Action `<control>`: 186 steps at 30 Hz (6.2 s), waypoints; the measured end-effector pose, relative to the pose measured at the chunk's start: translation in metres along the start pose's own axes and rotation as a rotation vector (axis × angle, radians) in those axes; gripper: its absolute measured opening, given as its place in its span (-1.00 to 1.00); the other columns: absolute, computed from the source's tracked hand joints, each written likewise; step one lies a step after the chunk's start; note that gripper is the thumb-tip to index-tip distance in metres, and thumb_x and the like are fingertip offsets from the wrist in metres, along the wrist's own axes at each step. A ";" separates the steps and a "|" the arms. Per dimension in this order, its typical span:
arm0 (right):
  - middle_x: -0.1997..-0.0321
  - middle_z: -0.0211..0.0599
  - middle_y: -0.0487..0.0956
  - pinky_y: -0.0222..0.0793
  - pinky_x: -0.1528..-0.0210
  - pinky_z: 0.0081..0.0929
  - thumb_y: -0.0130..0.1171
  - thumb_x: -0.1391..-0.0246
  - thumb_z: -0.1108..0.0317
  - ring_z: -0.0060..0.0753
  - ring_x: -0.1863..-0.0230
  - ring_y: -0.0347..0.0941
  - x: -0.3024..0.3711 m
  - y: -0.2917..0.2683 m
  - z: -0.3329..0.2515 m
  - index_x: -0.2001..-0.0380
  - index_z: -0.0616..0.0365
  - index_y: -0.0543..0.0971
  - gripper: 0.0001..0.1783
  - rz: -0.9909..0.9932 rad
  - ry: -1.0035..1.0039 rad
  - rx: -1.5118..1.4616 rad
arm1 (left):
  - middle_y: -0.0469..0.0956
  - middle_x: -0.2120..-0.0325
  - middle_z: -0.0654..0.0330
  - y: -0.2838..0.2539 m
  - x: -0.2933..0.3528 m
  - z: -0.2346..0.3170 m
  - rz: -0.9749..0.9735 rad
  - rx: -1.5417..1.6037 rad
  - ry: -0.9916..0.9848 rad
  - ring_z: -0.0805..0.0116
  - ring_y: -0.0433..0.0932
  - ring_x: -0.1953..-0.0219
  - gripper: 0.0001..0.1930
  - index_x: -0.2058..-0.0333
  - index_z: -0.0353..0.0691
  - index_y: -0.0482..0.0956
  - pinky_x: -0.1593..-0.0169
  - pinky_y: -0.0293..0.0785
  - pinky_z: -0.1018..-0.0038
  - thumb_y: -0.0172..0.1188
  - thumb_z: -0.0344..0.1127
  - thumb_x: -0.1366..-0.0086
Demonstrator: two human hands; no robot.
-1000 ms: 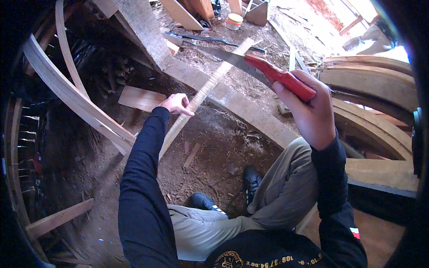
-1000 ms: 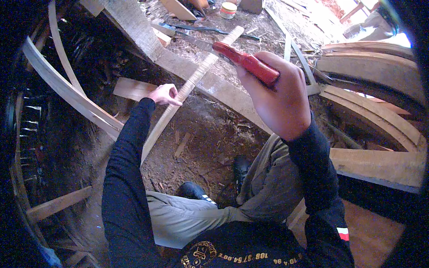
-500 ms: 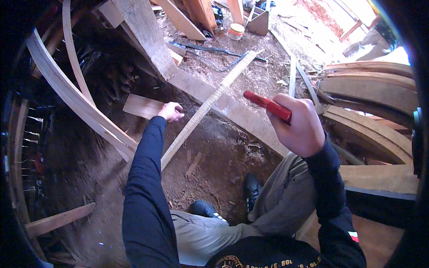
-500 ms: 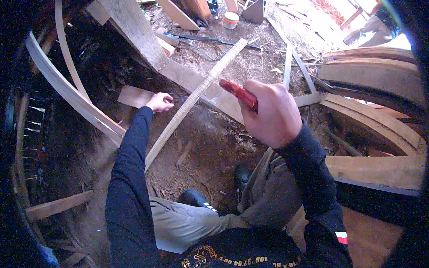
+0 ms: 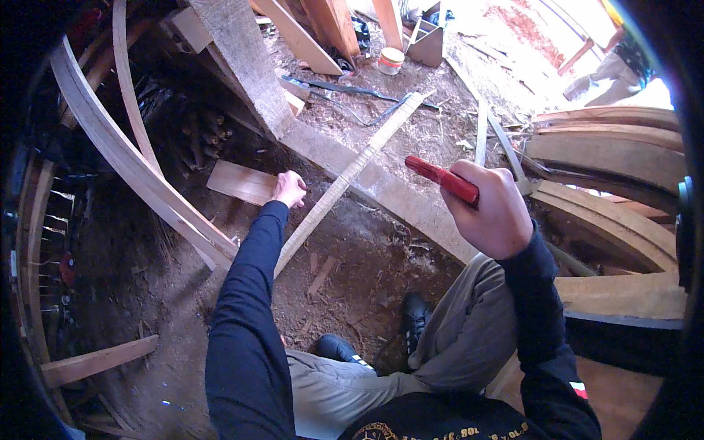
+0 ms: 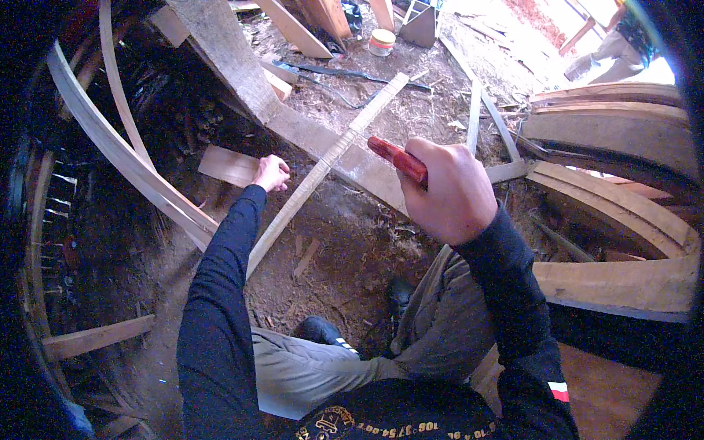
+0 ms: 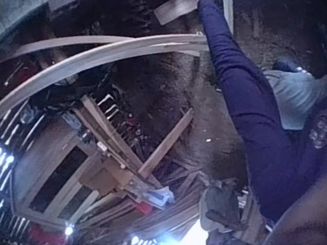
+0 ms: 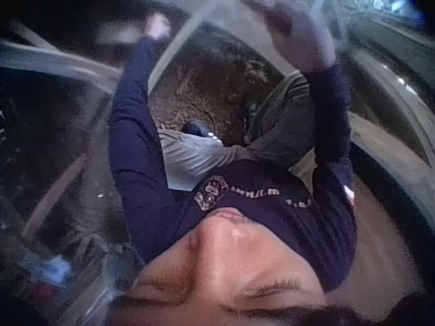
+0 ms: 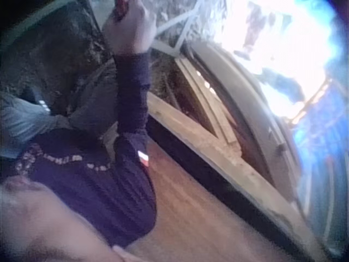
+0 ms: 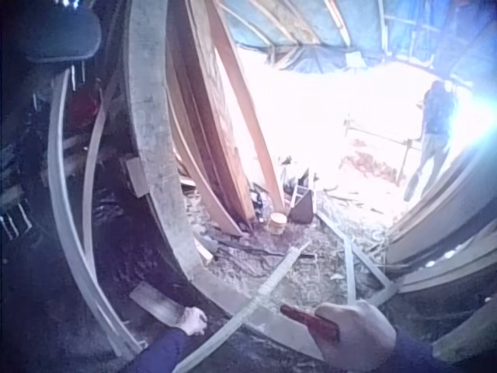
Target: The person uses a red-handled hand saw to cut a long, thin piece of wood that is resting on a larger wooden beam. The person holds the wood steady with their left hand while sawing with their right hand.
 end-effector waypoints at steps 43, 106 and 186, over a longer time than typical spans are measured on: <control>0.66 -0.53 0.37 0.11 0.63 -0.64 0.24 0.00 -0.07 -0.67 0.66 0.26 0.074 0.028 0.120 0.53 0.19 0.44 -0.51 0.004 0.272 -0.692 | 0.57 0.44 -0.19 0.083 0.034 0.041 0.175 -0.094 0.121 -0.15 0.57 0.31 -0.54 0.23 -0.34 0.50 0.22 0.51 0.11 0.25 -0.08 0.00; 0.75 -0.16 0.35 0.19 0.66 -0.37 0.12 -0.09 0.38 -0.22 0.76 0.36 0.065 0.225 0.139 0.59 0.18 0.44 -0.79 0.042 -0.003 -0.648 | 0.54 0.57 -0.15 0.122 0.025 -0.009 0.226 -0.393 0.201 -0.24 0.55 0.46 -0.63 0.17 -0.09 0.39 0.35 0.48 -0.06 0.14 -0.17 0.00; 0.78 -0.34 0.31 0.07 0.66 -0.45 0.23 -0.02 0.09 -0.41 0.76 0.25 0.091 0.195 0.097 0.63 0.22 0.46 -0.59 0.197 0.176 -0.606 | 0.60 0.55 0.11 0.104 0.064 0.022 0.422 -0.481 -0.111 0.09 0.63 0.46 -0.71 0.42 -0.08 0.46 0.36 0.55 0.17 0.29 -0.06 0.01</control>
Point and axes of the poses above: each hand's wrist, its own x-axis away from the middle knuckle, its own y-axis out of the palm, z = x × y, the point moved 2 cm from there along -x, towards the middle knuckle
